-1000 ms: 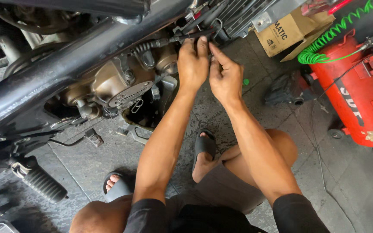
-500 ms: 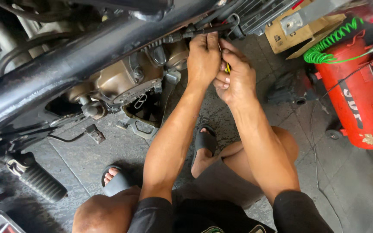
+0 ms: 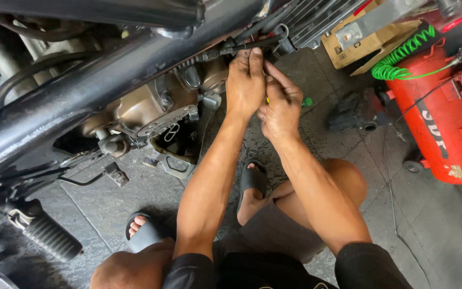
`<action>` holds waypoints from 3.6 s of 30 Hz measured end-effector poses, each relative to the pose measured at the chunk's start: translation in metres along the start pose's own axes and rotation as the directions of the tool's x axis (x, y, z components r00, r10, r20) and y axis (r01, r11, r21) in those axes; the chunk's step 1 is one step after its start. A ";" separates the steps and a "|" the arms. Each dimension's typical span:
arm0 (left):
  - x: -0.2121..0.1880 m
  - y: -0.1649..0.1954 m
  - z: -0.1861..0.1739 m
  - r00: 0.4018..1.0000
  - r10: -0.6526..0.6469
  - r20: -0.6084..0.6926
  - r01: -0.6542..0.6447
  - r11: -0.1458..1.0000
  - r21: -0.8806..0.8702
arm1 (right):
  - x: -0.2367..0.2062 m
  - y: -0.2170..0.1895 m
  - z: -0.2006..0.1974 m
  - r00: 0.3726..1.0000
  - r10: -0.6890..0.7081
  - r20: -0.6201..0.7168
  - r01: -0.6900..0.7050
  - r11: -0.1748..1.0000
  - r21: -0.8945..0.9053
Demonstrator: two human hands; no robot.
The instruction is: The person uses a yellow-handled screwdriver to tighten or adjust a screw on the motorcycle engine area. They hold the frame with the left hand while turning the screwdriver with the right hand, repeating the action across several spots near the engine and frame.
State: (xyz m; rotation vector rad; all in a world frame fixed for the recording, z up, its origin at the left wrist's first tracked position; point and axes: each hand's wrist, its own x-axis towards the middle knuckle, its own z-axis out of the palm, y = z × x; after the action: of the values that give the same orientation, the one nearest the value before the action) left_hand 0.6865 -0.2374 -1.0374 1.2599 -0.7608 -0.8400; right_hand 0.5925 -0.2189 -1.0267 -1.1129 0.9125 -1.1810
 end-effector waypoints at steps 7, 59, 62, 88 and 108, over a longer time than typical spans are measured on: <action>-0.001 0.004 0.005 0.975 -0.220 0.026 0.220 0.975 -0.016 | 0.001 -0.015 -0.003 0.994 0.110 0.017 -0.111 0.993 0.042; 0.003 -0.014 0.037 0.990 -0.020 -0.141 -0.010 0.978 -0.208 | 0.005 -0.084 0.008 0.980 -0.121 0.155 0.187 0.331 -0.925; 0.005 -0.016 0.035 0.996 -0.037 -0.081 0.008 0.943 -0.333 | 0.014 -0.094 0.005 0.995 0.041 0.094 0.074 0.351 -0.933; 0.022 -0.004 0.009 0.997 -0.057 -0.060 0.042 0.973 -0.228 | 0.019 -0.062 0.030 0.981 -0.101 0.163 0.191 0.452 -0.871; 0.040 -0.018 0.007 0.984 -0.178 -0.030 0.155 0.922 -0.356 | 0.038 -0.057 0.010 0.991 0.092 0.093 -0.016 0.790 -0.613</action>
State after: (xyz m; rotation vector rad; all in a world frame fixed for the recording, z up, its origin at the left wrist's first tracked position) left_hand 0.6985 -0.2777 -1.0531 1.0309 -0.4308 -1.0211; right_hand 0.5959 -0.2561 -0.9678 -1.6446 1.2724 -0.7635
